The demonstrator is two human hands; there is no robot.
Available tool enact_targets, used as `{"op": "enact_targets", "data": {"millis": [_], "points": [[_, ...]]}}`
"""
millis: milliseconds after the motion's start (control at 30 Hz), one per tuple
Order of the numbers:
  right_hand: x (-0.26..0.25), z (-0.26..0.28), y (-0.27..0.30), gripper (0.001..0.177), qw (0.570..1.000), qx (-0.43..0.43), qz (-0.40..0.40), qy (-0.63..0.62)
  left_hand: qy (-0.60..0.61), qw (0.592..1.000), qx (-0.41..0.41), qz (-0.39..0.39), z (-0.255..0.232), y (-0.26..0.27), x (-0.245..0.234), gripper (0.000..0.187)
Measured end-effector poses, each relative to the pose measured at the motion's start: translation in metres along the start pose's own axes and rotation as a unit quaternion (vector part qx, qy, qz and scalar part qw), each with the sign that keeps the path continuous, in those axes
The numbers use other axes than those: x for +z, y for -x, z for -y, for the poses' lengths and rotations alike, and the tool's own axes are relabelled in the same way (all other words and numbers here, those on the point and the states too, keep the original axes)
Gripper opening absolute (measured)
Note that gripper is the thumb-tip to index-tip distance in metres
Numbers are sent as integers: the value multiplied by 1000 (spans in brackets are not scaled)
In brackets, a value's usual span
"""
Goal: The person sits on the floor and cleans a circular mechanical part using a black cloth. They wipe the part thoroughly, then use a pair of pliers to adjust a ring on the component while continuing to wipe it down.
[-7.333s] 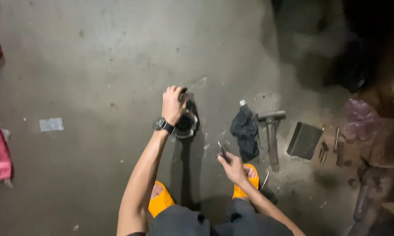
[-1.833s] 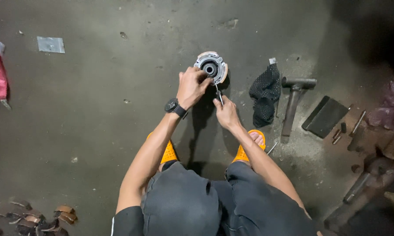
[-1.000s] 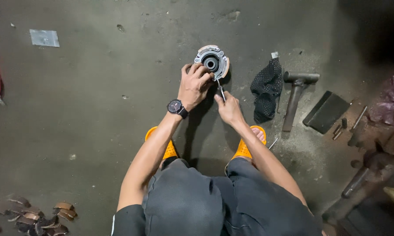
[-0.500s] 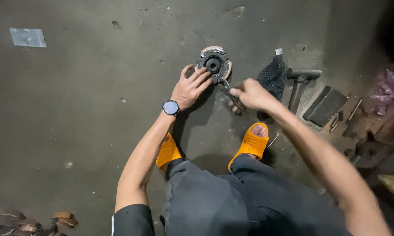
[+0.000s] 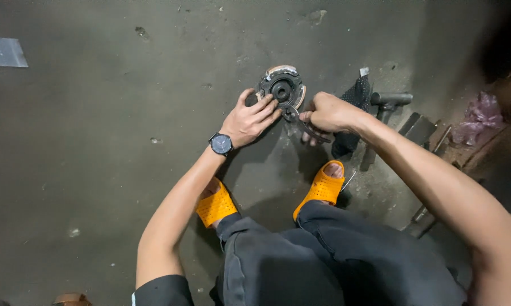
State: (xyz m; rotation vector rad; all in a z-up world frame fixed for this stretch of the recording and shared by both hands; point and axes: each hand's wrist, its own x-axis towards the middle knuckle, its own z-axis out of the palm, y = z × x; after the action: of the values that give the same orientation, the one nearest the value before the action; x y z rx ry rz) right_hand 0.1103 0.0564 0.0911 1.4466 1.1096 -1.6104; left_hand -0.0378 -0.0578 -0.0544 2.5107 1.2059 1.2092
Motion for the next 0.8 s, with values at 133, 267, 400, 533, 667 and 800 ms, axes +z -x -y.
{"op": "enact_targets", "data": {"millis": [133, 267, 400, 533, 667, 800], "points": [[-2, -25, -41, 38, 974, -25, -62, 218, 6, 1000, 2, -6, 2, 0, 3, 26], [0, -23, -44, 37, 965, -16, -85, 249, 5, 1000, 5, -6, 3, -1, 2, 27], [1, -27, -54, 39, 967, -31, -88, 238, 6, 1000, 8, 0, 3, -2, -1, 25], [6, -22, -48, 40, 965, -29, -91, 244, 2, 1000, 9, -1, 3, -3, -1, 27], [8, -20, -49, 41, 966, -37, -92, 240, -2, 1000, 8, -6, 2, -3, 0, 27], [7, -17, -43, 43, 972, -38, -73, 219, -12, 1000, 21, 18, 4, -4, -4, 24]]}}
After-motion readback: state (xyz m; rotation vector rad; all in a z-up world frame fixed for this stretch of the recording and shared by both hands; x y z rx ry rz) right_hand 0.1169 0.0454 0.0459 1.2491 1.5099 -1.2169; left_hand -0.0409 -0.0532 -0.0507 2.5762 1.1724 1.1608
